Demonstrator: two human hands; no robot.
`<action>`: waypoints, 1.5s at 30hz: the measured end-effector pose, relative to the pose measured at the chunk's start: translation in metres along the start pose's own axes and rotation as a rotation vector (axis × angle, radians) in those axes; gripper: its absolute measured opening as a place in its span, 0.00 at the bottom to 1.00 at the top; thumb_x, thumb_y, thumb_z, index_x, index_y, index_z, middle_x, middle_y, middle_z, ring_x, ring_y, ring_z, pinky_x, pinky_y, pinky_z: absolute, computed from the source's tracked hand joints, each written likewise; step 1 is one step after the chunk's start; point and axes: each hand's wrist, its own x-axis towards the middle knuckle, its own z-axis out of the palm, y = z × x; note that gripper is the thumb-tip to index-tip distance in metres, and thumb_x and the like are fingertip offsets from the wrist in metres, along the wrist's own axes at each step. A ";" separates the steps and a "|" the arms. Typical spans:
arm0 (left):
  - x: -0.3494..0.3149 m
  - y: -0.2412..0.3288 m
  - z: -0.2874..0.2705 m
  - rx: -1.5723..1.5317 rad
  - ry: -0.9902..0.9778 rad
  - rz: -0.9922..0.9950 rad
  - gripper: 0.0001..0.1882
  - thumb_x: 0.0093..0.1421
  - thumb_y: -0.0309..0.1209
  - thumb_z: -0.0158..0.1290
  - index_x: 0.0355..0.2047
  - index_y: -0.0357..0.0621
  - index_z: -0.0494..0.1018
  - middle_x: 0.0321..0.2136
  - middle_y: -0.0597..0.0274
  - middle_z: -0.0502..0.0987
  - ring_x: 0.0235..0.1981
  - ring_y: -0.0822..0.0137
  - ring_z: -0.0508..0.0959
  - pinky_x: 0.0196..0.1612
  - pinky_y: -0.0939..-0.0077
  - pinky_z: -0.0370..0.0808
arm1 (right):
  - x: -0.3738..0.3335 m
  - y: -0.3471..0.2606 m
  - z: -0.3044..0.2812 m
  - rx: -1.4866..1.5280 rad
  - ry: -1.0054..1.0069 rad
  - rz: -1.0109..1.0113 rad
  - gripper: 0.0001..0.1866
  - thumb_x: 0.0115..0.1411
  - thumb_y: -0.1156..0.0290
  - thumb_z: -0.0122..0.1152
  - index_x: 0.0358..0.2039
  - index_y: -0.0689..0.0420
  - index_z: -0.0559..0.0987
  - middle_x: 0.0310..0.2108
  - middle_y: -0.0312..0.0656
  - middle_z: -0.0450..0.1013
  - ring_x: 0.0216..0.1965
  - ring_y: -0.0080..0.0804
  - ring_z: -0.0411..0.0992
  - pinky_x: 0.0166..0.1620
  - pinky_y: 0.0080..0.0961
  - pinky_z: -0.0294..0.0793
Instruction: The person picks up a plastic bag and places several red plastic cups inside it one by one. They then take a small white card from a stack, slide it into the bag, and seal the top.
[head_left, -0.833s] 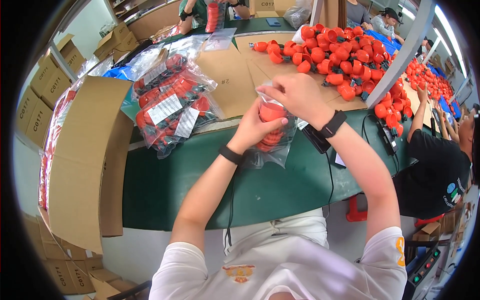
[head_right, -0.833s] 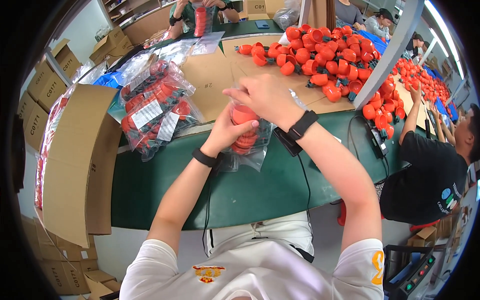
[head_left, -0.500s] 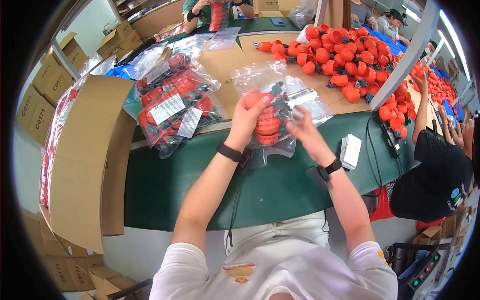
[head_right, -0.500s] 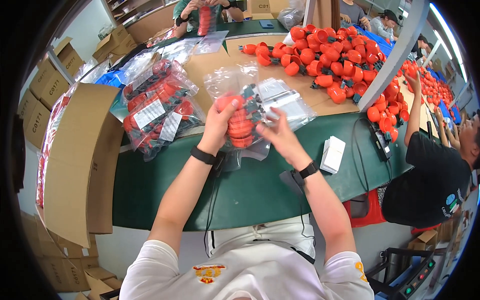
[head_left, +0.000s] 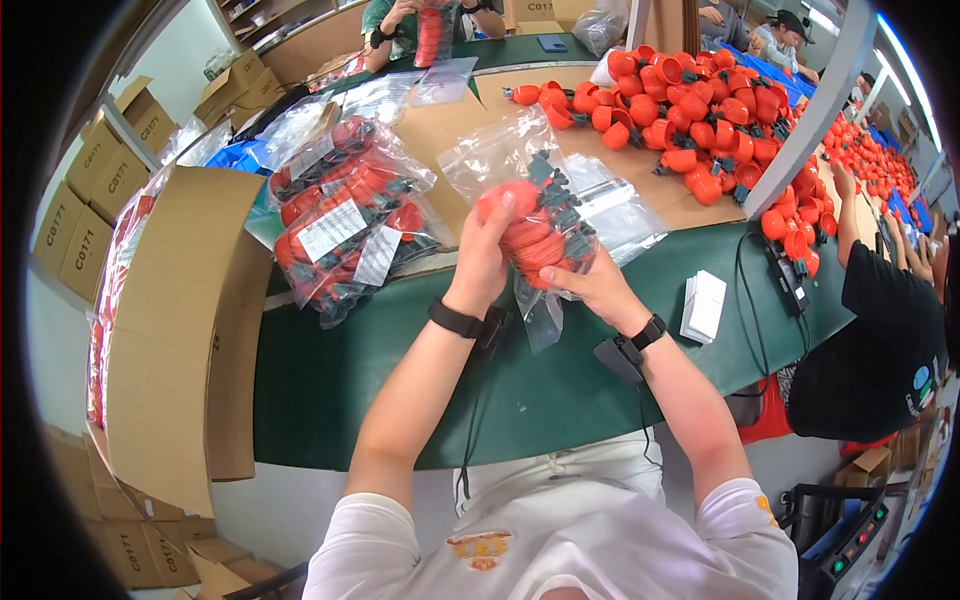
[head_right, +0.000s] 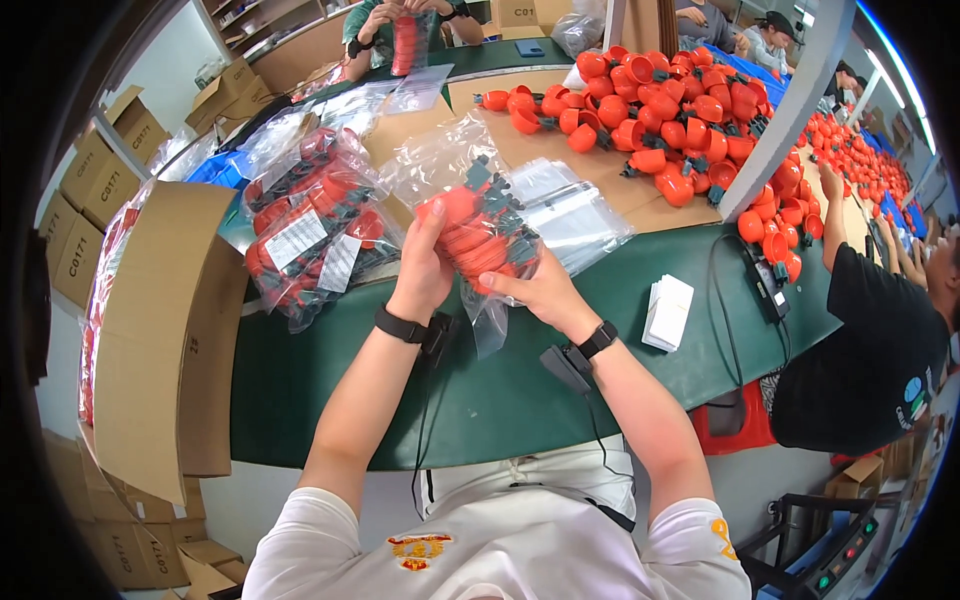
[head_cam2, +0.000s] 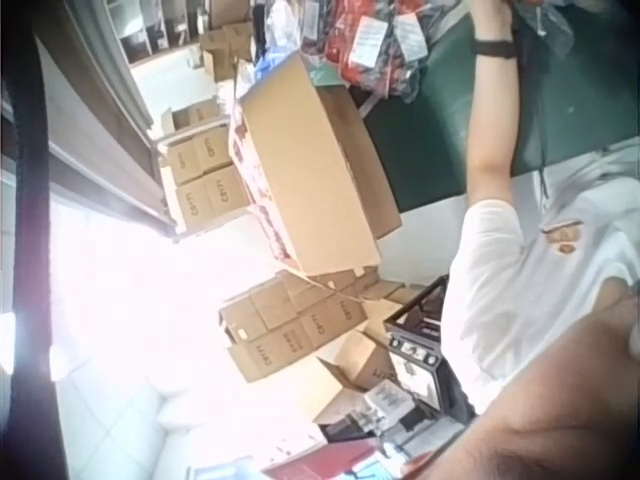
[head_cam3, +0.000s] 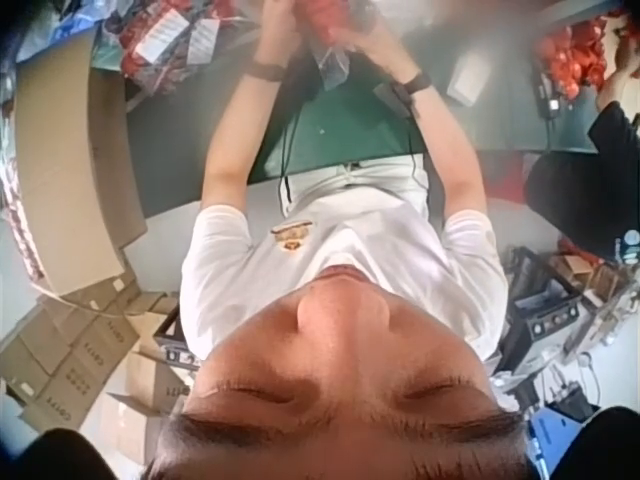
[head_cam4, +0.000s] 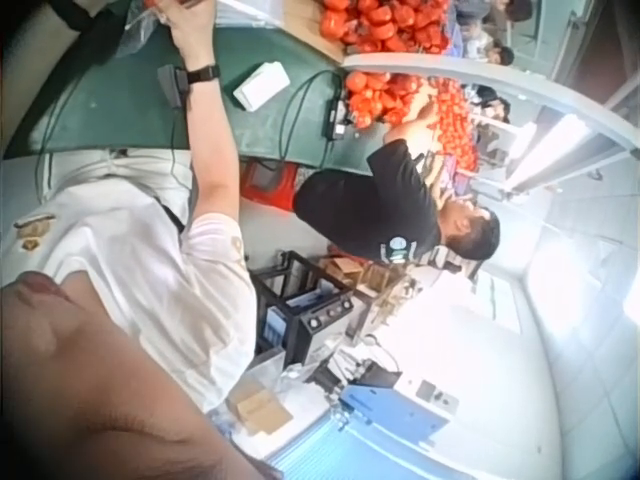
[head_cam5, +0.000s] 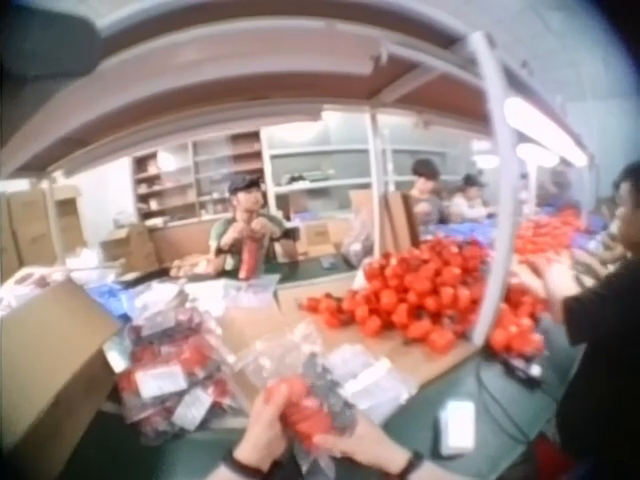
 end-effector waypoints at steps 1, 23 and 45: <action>-0.001 0.000 0.001 0.001 -0.002 -0.002 0.24 0.70 0.41 0.55 0.58 0.36 0.69 0.49 0.60 0.78 0.49 0.68 0.78 0.56 0.69 0.74 | 0.000 0.000 0.000 0.001 -0.008 -0.005 0.37 0.56 0.70 0.75 0.63 0.60 0.67 0.56 0.39 0.72 0.56 0.27 0.71 0.60 0.30 0.71; -0.010 -0.004 0.017 0.097 -0.024 0.126 0.28 0.62 0.36 0.62 0.58 0.38 0.68 0.49 0.59 0.77 0.50 0.68 0.76 0.56 0.70 0.72 | -0.006 -0.015 -0.003 0.062 -0.030 0.115 0.39 0.60 0.69 0.72 0.67 0.58 0.61 0.60 0.40 0.69 0.58 0.29 0.69 0.61 0.32 0.71; -0.006 -0.028 0.000 0.380 0.069 0.141 0.29 0.57 0.34 0.68 0.55 0.37 0.68 0.47 0.60 0.76 0.48 0.71 0.76 0.55 0.73 0.73 | 0.011 0.037 -0.013 -0.498 0.374 -0.323 0.23 0.63 0.53 0.69 0.43 0.61 0.76 0.28 0.35 0.75 0.30 0.20 0.67 0.35 0.22 0.70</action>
